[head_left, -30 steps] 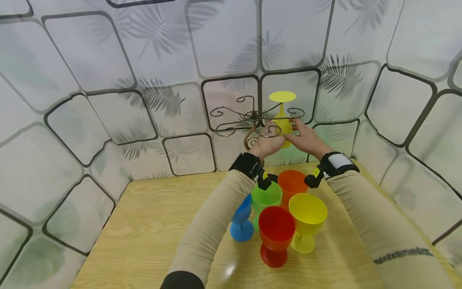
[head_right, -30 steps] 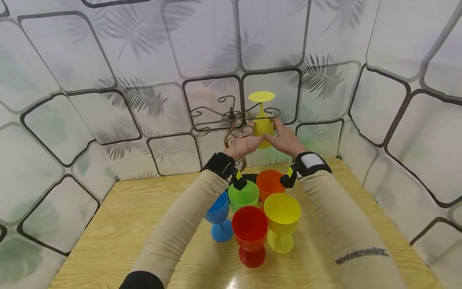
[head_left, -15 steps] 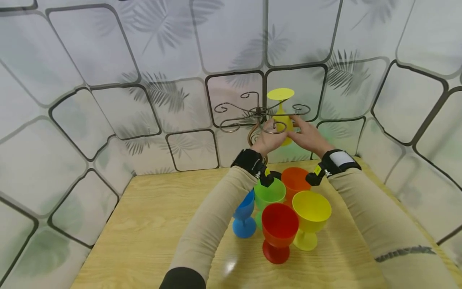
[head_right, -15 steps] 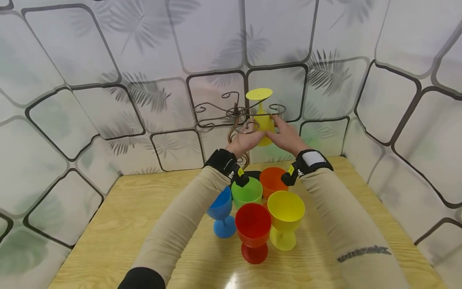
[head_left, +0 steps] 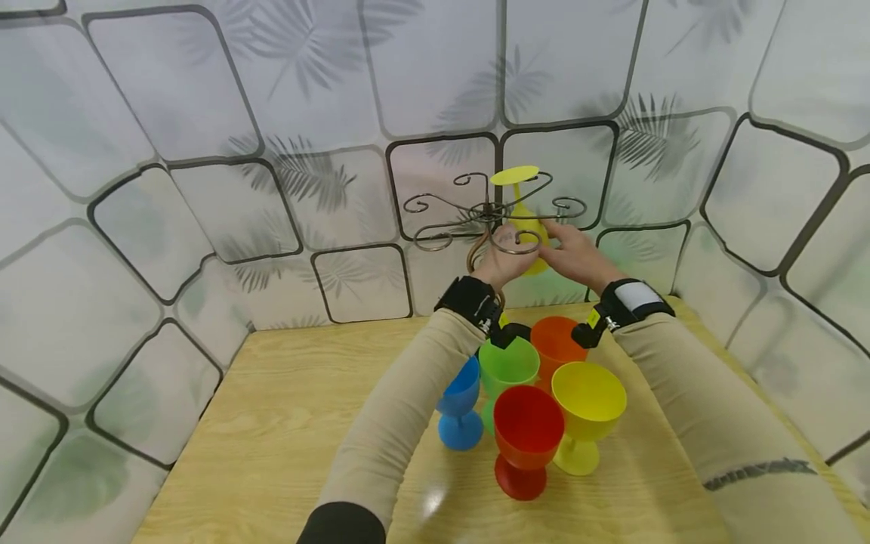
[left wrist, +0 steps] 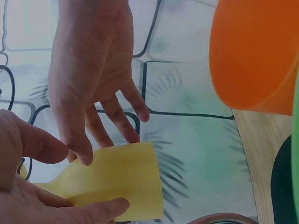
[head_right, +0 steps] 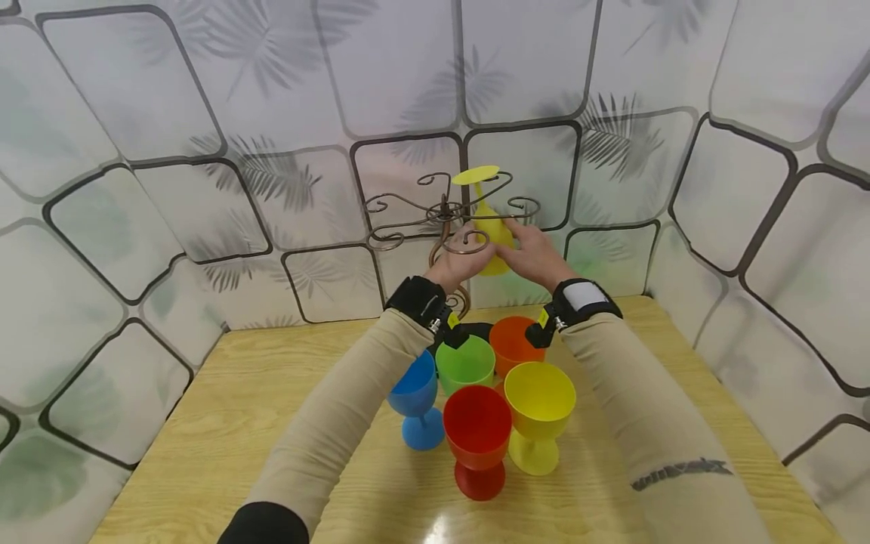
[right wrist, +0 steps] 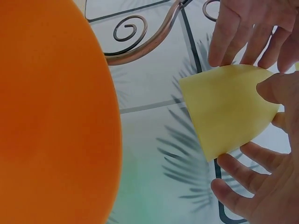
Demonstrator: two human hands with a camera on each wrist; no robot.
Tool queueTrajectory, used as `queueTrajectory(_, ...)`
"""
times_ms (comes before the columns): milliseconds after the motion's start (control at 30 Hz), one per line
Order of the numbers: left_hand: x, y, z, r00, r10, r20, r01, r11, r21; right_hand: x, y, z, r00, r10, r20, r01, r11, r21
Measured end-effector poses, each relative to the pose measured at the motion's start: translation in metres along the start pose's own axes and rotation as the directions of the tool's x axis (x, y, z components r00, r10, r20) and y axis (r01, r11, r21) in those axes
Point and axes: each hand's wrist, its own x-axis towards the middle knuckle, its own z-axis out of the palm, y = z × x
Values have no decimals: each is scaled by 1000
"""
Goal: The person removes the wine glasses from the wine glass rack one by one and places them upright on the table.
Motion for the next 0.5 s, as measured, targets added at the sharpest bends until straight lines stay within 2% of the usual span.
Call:
queueTrajectory(33, 5, 0, -3, 998, -55, -13, 48, 949, -311, 0, 0, 0, 1000, 1, -5, -1, 1000, -5)
queueTrajectory(67, 12, -1, -8, 996, -94, -11, 74, 840, -538, 0, -1, 0, 1000, 2, -7, -2, 1000, -7)
queueTrajectory(100, 17, -2, -11, 992, -122, 9, 96, 734, -672, 1, -1, 0, 1000, 4, -10, -4, 1000, -8)
queueTrajectory(133, 30, -4, -22, 988, -149, 40, 129, 658, -742, 0, -1, 0, 1000, 7, -12, -7, 1000, -14)
queueTrajectory(167, 44, -5, -33, 982, -179, 67, 158, 565, -810, 1, -1, 0, 1000, 7, -16, -7, 1000, -19)
queueTrajectory(200, 59, -6, -44, 983, -173, 69, 159, 587, -794, 1, 0, 0, 1000, 4, -20, -5, 1000, -27)
queueTrajectory(233, 78, -8, -60, 982, -171, 85, 172, 599, -782, 1, 0, -1, 1000, 0, -25, 0, 999, -32)
queueTrajectory(300, 116, -10, -92, 980, -157, 126, 198, 649, -735, 2, 0, -2, 999, -25, -34, 24, 999, -46)
queueTrajectory(367, 150, -10, -116, 983, -149, 111, 183, 689, -701, 4, 1, -3, 997, -55, -51, 52, 997, -52)
queueTrajectory(400, 168, -10, -130, 984, -139, 115, 180, 695, -696, 5, 1, -4, 996, -64, -58, 61, 997, -55)
queueTrajectory(467, 200, -11, -155, 976, -143, 163, 217, 660, -719, 6, 2, -5, 995, -72, -65, 69, 996, -51)
queueTrajectory(500, 212, -12, -165, 975, -122, 186, 223, 542, -811, 6, 2, -6, 995, -69, -67, 66, 997, -48)
